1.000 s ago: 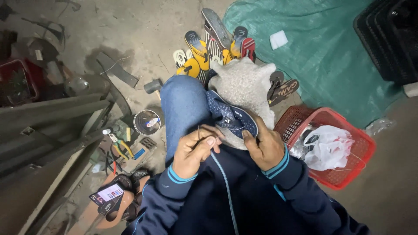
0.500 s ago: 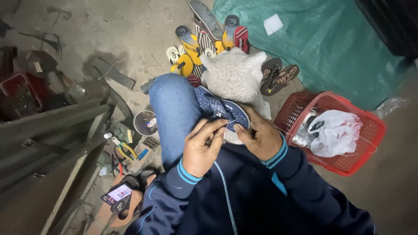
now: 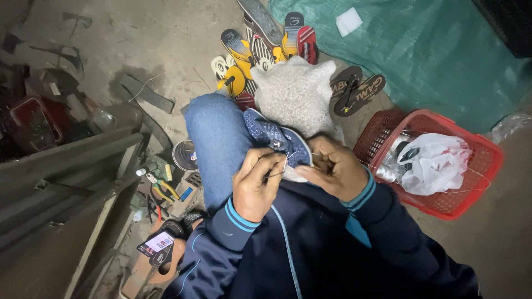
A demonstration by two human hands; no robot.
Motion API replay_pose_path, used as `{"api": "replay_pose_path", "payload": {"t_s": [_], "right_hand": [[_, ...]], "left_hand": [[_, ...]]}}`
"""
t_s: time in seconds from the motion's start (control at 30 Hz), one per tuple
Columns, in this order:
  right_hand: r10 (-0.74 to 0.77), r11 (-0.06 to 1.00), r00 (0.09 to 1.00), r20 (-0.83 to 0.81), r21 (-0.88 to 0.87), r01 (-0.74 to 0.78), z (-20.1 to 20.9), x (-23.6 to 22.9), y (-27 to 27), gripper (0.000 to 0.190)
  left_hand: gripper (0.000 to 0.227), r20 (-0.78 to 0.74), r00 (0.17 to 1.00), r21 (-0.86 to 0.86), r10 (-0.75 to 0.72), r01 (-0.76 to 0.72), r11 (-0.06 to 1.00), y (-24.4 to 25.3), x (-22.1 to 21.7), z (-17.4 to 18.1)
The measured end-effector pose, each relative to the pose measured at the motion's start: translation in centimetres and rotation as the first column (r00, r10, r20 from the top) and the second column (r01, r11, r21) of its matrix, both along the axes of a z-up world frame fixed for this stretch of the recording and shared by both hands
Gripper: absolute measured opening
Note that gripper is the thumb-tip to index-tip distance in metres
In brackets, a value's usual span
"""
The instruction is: Repairing a blue flip-flop by sewing the strap to the sole using a needle and thread.
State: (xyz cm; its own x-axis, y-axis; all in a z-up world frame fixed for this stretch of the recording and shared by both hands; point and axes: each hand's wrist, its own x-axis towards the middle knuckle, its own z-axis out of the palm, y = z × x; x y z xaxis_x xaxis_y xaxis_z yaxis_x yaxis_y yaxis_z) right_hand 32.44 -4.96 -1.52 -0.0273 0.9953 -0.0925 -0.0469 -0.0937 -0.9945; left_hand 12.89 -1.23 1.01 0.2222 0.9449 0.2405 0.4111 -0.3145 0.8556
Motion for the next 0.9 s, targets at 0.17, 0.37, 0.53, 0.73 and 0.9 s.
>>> {"api": "replay_pose_path", "payload": {"t_s": [0.17, 0.37, 0.53, 0.73, 0.9], "right_hand": [[-0.088, 0.994, 0.982, -0.167, -0.071, 0.077, -3.5, 3.2, -1.1, 0.007], [-0.462, 0.887, 0.726, -0.510, -0.272, 0.373, -4.8, 11.0, -1.3, 0.019], [-0.327, 0.944, 0.679, -0.657, -0.194, 0.267, -2.6, 13.2, -1.1, 0.040], [-0.045, 0.983, 0.299, 0.953, -0.010, 0.181, -3.8, 12.0, -1.6, 0.040], [-0.238, 0.909, 0.686, 0.687, 0.407, -0.093, 2.5, 3.0, 1.8, 0.037]], "left_hand": [[0.005, 0.065, 0.998, -0.051, 0.001, 0.002, 0.999, -0.1, 0.4, -0.2], [0.005, 0.104, 0.992, -0.076, -0.067, 0.075, 0.994, 0.0, 0.2, -0.3], [0.009, 0.063, 0.989, -0.085, -0.137, 0.142, 0.986, -0.1, 0.3, -0.5], [0.007, 0.069, 0.984, -0.114, -0.164, 0.171, 0.979, 0.2, 0.2, 0.1], [0.003, 0.180, 0.981, -0.169, -0.077, 0.108, 0.980, 0.3, 0.4, -0.5]]}}
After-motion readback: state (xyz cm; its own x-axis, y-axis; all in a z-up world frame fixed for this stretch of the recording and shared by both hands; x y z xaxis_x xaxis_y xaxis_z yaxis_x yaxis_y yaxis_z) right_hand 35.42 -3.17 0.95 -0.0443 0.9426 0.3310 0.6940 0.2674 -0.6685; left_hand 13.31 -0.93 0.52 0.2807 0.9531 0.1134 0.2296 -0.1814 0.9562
